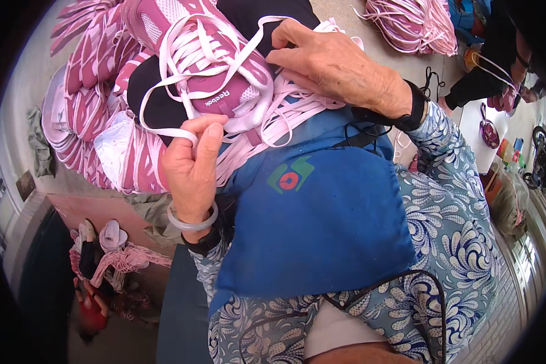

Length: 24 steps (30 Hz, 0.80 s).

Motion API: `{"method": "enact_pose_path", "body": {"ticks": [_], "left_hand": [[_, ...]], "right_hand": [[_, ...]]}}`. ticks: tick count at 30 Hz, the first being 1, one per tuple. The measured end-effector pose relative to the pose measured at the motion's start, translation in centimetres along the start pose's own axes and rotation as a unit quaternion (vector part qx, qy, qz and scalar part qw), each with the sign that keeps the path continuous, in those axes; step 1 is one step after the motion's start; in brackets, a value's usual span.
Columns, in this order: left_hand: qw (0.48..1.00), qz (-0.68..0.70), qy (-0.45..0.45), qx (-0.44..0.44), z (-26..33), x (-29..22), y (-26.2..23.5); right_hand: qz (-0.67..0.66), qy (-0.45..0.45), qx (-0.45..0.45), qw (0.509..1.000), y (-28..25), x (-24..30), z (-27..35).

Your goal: Threading pink shoelaces into pink athletic shoes.

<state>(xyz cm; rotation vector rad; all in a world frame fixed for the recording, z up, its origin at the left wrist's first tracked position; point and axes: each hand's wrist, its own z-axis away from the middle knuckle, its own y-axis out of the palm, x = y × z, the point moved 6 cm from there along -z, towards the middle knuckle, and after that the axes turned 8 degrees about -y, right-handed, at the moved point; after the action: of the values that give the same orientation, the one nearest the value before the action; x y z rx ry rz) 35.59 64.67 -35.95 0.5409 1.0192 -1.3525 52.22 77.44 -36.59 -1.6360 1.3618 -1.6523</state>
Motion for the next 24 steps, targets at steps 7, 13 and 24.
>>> {"method": "enact_pose_path", "body": {"ticks": [7, 13, 24], "left_hand": [[0.999, 0.001, 0.037, -0.025, -2.1, -1.5, 1.6], [0.990, 0.133, -0.027, 0.047, -2.3, -1.5, 1.7], [0.986, 0.160, -0.010, -0.035, -0.4, 1.1, -2.9]], "right_hand": [[-0.018, -0.011, 0.041, 0.999, 0.0, -0.7, 0.3], [-0.056, -0.011, 0.050, 0.997, -0.8, -0.7, 0.0], [-0.081, -0.013, 0.053, 0.995, -0.5, -1.0, 0.1]]}}
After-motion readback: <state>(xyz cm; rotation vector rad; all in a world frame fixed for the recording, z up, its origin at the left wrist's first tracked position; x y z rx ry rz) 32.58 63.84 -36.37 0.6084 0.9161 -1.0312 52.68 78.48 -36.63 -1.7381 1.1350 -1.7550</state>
